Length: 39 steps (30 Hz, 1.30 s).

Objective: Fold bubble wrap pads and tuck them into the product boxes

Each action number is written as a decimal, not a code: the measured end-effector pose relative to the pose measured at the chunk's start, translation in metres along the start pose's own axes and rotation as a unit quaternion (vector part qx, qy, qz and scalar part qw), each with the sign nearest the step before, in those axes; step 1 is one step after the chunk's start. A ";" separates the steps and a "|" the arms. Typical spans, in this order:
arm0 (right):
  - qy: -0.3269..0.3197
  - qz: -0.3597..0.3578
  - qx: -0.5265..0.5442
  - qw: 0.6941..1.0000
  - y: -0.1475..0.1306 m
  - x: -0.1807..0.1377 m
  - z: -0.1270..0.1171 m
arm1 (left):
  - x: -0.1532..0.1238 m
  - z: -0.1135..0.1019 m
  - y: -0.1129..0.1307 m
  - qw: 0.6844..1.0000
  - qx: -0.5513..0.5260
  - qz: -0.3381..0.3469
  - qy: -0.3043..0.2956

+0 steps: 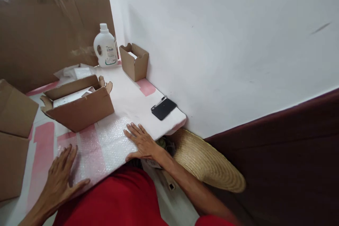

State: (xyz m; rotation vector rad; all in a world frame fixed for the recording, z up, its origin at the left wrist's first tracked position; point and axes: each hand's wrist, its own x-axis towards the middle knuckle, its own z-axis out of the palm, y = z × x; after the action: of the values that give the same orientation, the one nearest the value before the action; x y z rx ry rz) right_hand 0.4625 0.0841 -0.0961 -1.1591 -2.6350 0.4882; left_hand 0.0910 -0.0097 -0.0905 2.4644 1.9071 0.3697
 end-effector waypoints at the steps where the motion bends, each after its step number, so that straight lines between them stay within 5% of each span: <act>1: -0.011 -0.018 -0.002 1.000 0.003 -0.008 -0.002 | -0.007 -0.002 -0.007 0.999 0.007 0.045 -0.013; 7: -0.055 -0.094 -0.046 0.993 0.017 -0.034 -0.007 | -0.044 -0.014 -0.037 0.990 0.029 0.132 -0.044; 14: 0.011 -0.097 0.010 0.995 0.014 -0.046 0.001 | -0.067 -0.030 -0.028 0.986 -0.160 0.051 -0.020; 23: 0.196 0.020 0.173 0.965 -0.001 -0.051 0.023 | -0.067 -0.032 -0.041 0.953 -0.292 -0.081 0.014; 29: 0.314 0.198 0.149 0.916 -0.030 -0.023 0.035 | -0.050 -0.031 -0.018 0.940 -0.248 -0.208 0.110; 39: 0.327 0.263 0.035 0.907 -0.045 0.000 0.037 | -0.033 -0.024 0.009 0.942 -0.139 -0.253 0.169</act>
State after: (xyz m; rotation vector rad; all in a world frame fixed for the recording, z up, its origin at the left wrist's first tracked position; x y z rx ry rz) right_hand 0.4204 0.0480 -0.1128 -1.6585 -1.7175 0.2130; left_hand 0.0878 -0.0468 -0.0716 1.7362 2.3183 1.0052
